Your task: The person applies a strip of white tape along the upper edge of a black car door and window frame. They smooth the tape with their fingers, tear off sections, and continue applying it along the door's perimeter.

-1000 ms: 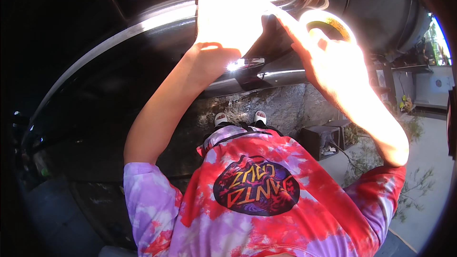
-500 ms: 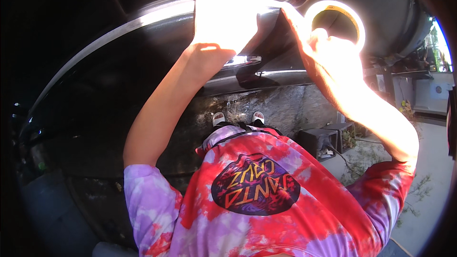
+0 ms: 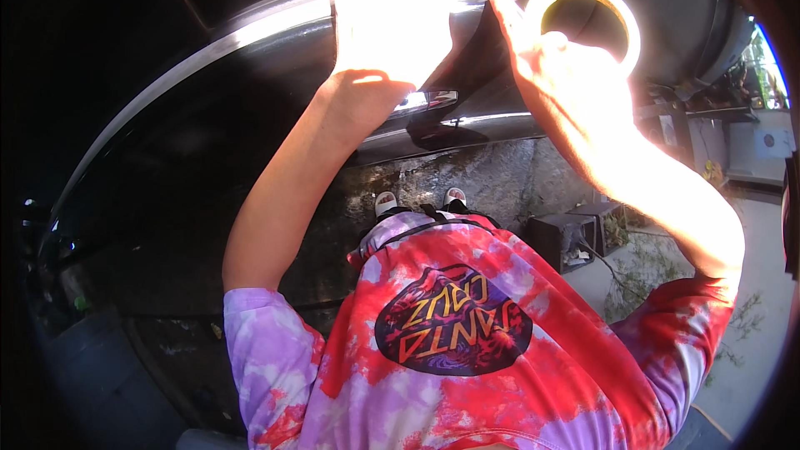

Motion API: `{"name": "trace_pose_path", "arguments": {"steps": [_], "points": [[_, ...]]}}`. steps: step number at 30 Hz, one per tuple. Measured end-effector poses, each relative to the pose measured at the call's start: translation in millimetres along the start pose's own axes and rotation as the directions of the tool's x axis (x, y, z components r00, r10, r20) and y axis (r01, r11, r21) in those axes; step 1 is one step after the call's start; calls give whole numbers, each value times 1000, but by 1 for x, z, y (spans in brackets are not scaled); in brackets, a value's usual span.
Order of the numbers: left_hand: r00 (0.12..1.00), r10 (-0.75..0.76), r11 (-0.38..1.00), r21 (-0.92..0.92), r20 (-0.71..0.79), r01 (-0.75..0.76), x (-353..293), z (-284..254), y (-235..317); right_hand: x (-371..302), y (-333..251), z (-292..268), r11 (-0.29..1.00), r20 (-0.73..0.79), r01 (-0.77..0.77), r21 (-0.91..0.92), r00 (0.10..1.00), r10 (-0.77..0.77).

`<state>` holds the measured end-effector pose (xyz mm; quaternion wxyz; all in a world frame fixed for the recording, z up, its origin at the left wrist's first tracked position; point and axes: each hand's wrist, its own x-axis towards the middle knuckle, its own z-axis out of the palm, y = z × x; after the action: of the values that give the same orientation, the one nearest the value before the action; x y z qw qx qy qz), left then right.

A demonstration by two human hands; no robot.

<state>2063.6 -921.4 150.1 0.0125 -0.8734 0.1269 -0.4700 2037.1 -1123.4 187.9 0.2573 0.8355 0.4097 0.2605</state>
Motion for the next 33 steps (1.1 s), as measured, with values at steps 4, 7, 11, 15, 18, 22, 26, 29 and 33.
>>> {"name": "trace_pose_path", "arguments": {"steps": [4,7,11,15,18,22,26,29,33], "points": [[1000,-16,999,-46,8,17,10,-3,4,3,-3,-5,989,121,-11,-146,992,29],[998,-35,996,-79,50,39,16,11,17,-5,3,7,996,164,-40,-74,985,52],[995,-94,982,-159,28,97,15,4,15,-1,14,-1,995,59,19,98,998,-25],[989,-123,962,-234,80,138,12,5,15,-3,22,12,777,112,-25,629,992,-59],[981,-140,971,-173,132,162,-2,7,9,3,29,-4,910,146,106,402,973,-178],[972,-178,981,-53,151,188,-21,12,-1,-1,25,4,994,107,108,21,988,-110],[963,-222,974,-4,151,225,-14,15,16,-10,30,-6,995,33,99,-1,995,-99],[970,-206,979,-36,-128,203,-36,27,0,-4,30,-2,987,-63,139,83,989,-134],[972,-190,981,-69,-137,182,-33,29,-2,-5,30,-10,995,-58,96,-5,994,-96]]}}
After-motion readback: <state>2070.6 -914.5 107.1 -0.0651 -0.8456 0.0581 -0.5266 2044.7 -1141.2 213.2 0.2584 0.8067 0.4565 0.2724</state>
